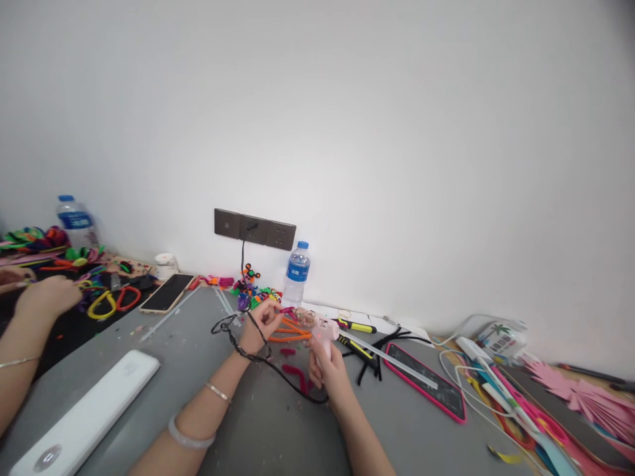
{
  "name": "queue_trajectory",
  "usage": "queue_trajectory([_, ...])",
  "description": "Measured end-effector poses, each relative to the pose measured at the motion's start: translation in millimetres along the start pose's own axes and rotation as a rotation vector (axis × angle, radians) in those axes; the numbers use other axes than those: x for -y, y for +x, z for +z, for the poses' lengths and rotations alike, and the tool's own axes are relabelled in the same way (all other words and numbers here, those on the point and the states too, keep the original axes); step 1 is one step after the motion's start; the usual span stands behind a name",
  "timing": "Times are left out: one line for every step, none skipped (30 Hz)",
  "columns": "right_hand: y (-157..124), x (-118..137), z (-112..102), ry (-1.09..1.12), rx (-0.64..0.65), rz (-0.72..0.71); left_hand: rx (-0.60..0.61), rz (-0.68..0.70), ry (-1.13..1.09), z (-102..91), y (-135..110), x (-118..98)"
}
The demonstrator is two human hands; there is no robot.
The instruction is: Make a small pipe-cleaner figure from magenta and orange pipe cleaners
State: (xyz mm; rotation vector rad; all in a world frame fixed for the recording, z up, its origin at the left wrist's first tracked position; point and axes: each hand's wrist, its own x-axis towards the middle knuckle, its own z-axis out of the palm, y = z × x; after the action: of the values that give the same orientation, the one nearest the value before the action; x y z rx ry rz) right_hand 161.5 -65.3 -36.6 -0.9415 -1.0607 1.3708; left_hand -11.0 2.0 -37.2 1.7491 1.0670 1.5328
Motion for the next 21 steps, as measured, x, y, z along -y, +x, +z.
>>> queue_trajectory([1, -1, -1, -0.007, -0.005, -0.002, -0.001, 0.001, -0.001, 0.0, 0, 0])
queue_trajectory([1, -3, -1, -0.014, -0.013, -0.004, -0.003, 0.002, -0.003, 0.0, 0, -1])
queue_trajectory([1, -4, -2, -0.018, -0.023, -0.006, -0.006, 0.003, -0.004, 0.0, 0, -1])
queue_trajectory([2, -4, -2, -0.021, -0.032, -0.006, -0.007, 0.003, -0.007, 0.0, 0, -2])
queue_trajectory([2, -5, -3, -0.021, -0.040, -0.005, -0.008, 0.002, -0.011, 0.1, 1, -2])
queue_trajectory([2, -5, -3, -0.021, -0.048, -0.003, -0.008, 0.000, -0.015, 0.2, 1, -2])
queue_trajectory([2, -4, -3, -0.020, -0.056, -0.001, -0.006, -0.002, -0.021, 0.3, 1, -2])
queue_trajectory([2, -4, -3, -0.018, -0.065, 0.004, -0.003, -0.005, -0.027, 0.5, 0, -1])
queue_trajectory([3, -3, -2, -0.016, -0.075, 0.009, 0.000, -0.009, -0.034, 0.8, 0, -1])
queue_trajectory([3, -3, -2, -0.016, -0.086, 0.013, 0.003, -0.013, -0.040, 1.0, 0, 0])
queue_trajectory([4, -2, -3, -0.015, -0.098, 0.013, 0.006, -0.019, -0.047, 1.3, 0, 0])
queue_trajectory([5, -2, -3, -0.014, -0.112, 0.010, 0.008, -0.024, -0.053, 1.5, 0, 1])
queue_trajectory([6, -1, -3, -0.006, -0.128, 0.002, 0.010, -0.030, -0.057, 1.6, 0, 1])
queue_trajectory([6, 0, -4, 0.013, -0.146, -0.012, 0.010, -0.035, -0.061, 1.8, 0, 1])
queue_trajectory([7, 2, -4, 0.045, -0.160, -0.028, 0.011, -0.040, -0.064, 1.9, 0, 0])
queue_trajectory([7, 4, -4, 0.090, -0.165, -0.046, 0.012, -0.045, -0.067, 2.0, 0, -1])
queue_trajectory([6, 8, -4, 0.142, -0.156, -0.064, 0.013, -0.051, -0.069, 2.1, 1, -1])
queue_trajectory([5, 13, -3, 0.194, -0.135, -0.079, 0.016, -0.057, -0.073, 2.3, 1, -3])
queue_trajectory([3, 19, -1, 0.237, -0.102, -0.091, 0.021, -0.064, -0.077, 2.6, 1, -3])
queue_trajectory([0, 26, 2, 0.268, -0.062, -0.097, 0.027, -0.072, -0.080, 3.1, 0, -4])
queue_trajectory([-3, 33, 6, 0.295, -0.022, -0.095, 0.034, -0.080, -0.083, 3.7, 0, -4])
